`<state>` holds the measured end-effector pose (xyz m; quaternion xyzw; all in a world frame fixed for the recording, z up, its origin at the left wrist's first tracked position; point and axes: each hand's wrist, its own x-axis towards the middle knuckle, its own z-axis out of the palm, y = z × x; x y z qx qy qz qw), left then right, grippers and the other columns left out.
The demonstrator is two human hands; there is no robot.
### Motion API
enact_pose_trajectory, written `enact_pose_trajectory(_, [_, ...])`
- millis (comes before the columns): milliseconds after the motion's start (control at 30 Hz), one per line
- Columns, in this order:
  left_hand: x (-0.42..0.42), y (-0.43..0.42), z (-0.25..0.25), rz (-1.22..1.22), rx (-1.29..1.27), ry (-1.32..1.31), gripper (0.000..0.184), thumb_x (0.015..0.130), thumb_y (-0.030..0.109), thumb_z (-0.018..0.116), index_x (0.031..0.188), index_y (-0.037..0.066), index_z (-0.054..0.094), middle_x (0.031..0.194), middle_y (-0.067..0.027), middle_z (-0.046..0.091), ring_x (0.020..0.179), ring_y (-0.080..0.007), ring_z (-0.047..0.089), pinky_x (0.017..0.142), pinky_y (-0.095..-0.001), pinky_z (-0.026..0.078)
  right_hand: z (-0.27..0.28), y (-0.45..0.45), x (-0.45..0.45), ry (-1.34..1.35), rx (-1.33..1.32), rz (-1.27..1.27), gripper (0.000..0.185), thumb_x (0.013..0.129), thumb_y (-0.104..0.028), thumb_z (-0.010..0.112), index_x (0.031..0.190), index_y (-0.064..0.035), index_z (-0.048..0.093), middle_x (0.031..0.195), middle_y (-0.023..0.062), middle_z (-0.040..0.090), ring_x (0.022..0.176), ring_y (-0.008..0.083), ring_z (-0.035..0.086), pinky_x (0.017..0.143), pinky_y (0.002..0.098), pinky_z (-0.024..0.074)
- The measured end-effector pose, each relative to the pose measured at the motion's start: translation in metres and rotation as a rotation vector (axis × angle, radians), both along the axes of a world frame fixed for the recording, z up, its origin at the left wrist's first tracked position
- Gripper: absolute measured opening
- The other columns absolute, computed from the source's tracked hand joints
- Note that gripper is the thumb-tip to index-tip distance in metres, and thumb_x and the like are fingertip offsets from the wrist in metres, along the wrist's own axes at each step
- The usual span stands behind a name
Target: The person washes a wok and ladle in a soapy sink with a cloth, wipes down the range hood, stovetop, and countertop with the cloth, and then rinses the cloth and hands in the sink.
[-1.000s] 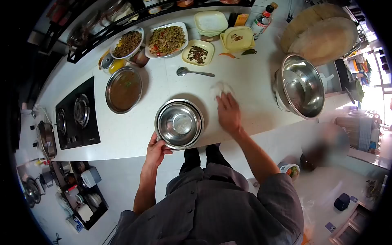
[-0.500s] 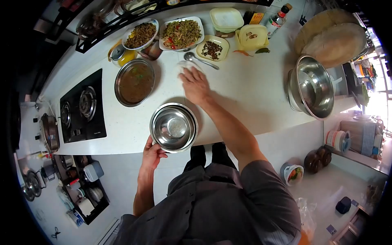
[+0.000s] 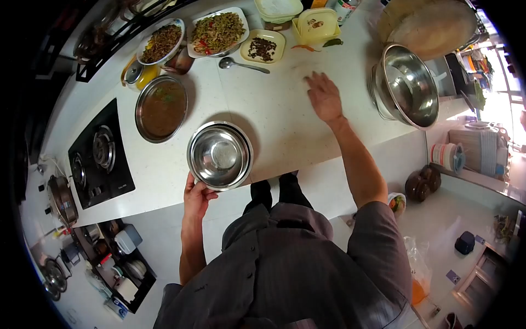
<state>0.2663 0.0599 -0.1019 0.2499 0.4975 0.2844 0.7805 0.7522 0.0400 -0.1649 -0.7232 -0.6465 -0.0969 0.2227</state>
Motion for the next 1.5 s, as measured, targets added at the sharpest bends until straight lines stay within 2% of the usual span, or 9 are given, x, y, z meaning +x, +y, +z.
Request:
enact_pose_trajectory(133, [0.022,0.015,0.000,-0.017,0.011,-0.012,0.049,0.093,-0.001,0.053,0.140,0.014,0.051,0.099,-0.0083,0.072,0.069,-0.0184,0.071,0.051,-0.0271,0.058,-0.014,-0.038,-0.060,-0.045,-0.074,-0.121,0.043,0.093,-0.014,0.061,0.135,-0.0070,0.059,0.141,0.0188,0.056,0.131,0.0458,0.049,0.108,0.0538,0.0407])
enact_pose_trajectory(300, [0.060,0.037,-0.002,-0.096,0.009,0.022,0.050,0.093,0.000,0.053,0.141,0.017,0.051,0.100,-0.0071,0.071,0.068,-0.0156,0.069,0.052,-0.0268,0.056,0.003,-0.098,-0.196,0.200,-0.148,0.080,0.042,0.084,-0.016,0.068,0.126,-0.0165,0.068,0.142,0.0070,0.056,0.138,0.0375,0.045,0.115,0.0524,0.0341])
enact_pose_trajectory(333, [0.067,0.042,-0.006,-0.120,0.029,-0.045,0.050,0.097,0.001,0.052,0.144,0.014,0.047,0.109,-0.0112,0.072,0.079,-0.0268,0.077,0.054,-0.0301,0.063,0.011,-0.106,-0.192,0.229,-0.158,0.100,0.043,0.083,-0.015,0.069,0.126,-0.0165,0.068,0.142,0.0063,0.056,0.138,0.0359,0.045,0.116,0.0513,0.0341])
enact_pose_trajectory(833, [0.220,0.029,-0.004,-0.335,0.015,-0.023,0.053,0.099,0.004,0.057,0.147,0.017,0.042,0.116,-0.0084,0.071,0.096,-0.0290,0.075,0.076,-0.0367,0.064,0.009,-0.254,0.056,0.163,-0.038,-0.575,0.035,0.094,-0.015,0.066,0.129,-0.0126,0.067,0.142,0.0086,0.059,0.137,0.0318,0.049,0.114,0.0473,0.0387])
enact_pose_trajectory(1100, [0.211,-0.072,-0.030,-0.394,-0.175,0.246,0.022,0.103,0.034,0.057,0.107,0.015,0.067,0.090,-0.0040,0.072,0.070,-0.0184,0.067,0.055,-0.0291,0.050,0.002,-0.298,0.170,0.184,0.128,-0.393,0.031,0.088,-0.009,0.069,0.119,-0.0132,0.071,0.134,0.0022,0.064,0.119,0.0269,0.058,0.098,0.0424,0.0510])
enact_pose_trajectory(1267, [0.342,-0.166,0.004,-0.678,-0.043,0.286,0.025,0.100,0.025,0.063,0.114,0.004,0.064,0.096,-0.0121,0.071,0.072,-0.0201,0.068,0.057,-0.0288,0.052,-0.016,-0.371,0.238,0.279,0.218,-0.489,0.023,0.092,-0.011,0.069,0.115,-0.0112,0.073,0.112,0.0032,0.070,0.100,0.0228,0.064,0.086,0.0364,0.0538])
enact_pose_trajectory(1333, [0.405,-0.188,0.007,-0.806,0.032,0.226,0.028,0.100,0.025,0.063,0.118,0.003,0.062,0.101,-0.0123,0.070,0.077,-0.0193,0.068,0.062,-0.0284,0.053,-0.021,-0.400,0.271,1.137,0.182,-0.939,0.021,0.099,-0.017,0.065,0.115,-0.0085,0.073,0.095,0.0003,0.068,0.083,0.0119,0.059,0.072,0.0286,0.0503])
enact_pose_trajectory(1433, [0.497,-0.221,0.018,-1.023,0.216,0.142,0.036,0.100,0.025,0.063,0.125,0.000,0.060,0.107,-0.0128,0.069,0.085,-0.0187,0.068,0.068,-0.0288,0.053,0.001,-0.418,0.312,1.428,0.725,-0.961,0.025,0.102,-0.022,0.061,0.118,-0.0058,0.072,0.088,-0.0032,0.063,0.076,0.0047,0.052,0.064,0.0245,0.0445])
enact_pose_trajectory(1500, [0.550,-0.245,0.032,-1.119,0.362,0.097,0.039,0.098,0.023,0.063,0.127,-0.003,0.060,0.110,-0.0127,0.070,0.089,-0.0190,0.068,0.072,-0.0301,0.054,0.003,-0.416,0.334,1.352,0.741,-1.011,0.027,0.101,-0.021,0.062,0.120,-0.0037,0.072,0.091,-0.0042,0.064,0.082,0.0066,0.055,0.071,0.0245,0.0474])
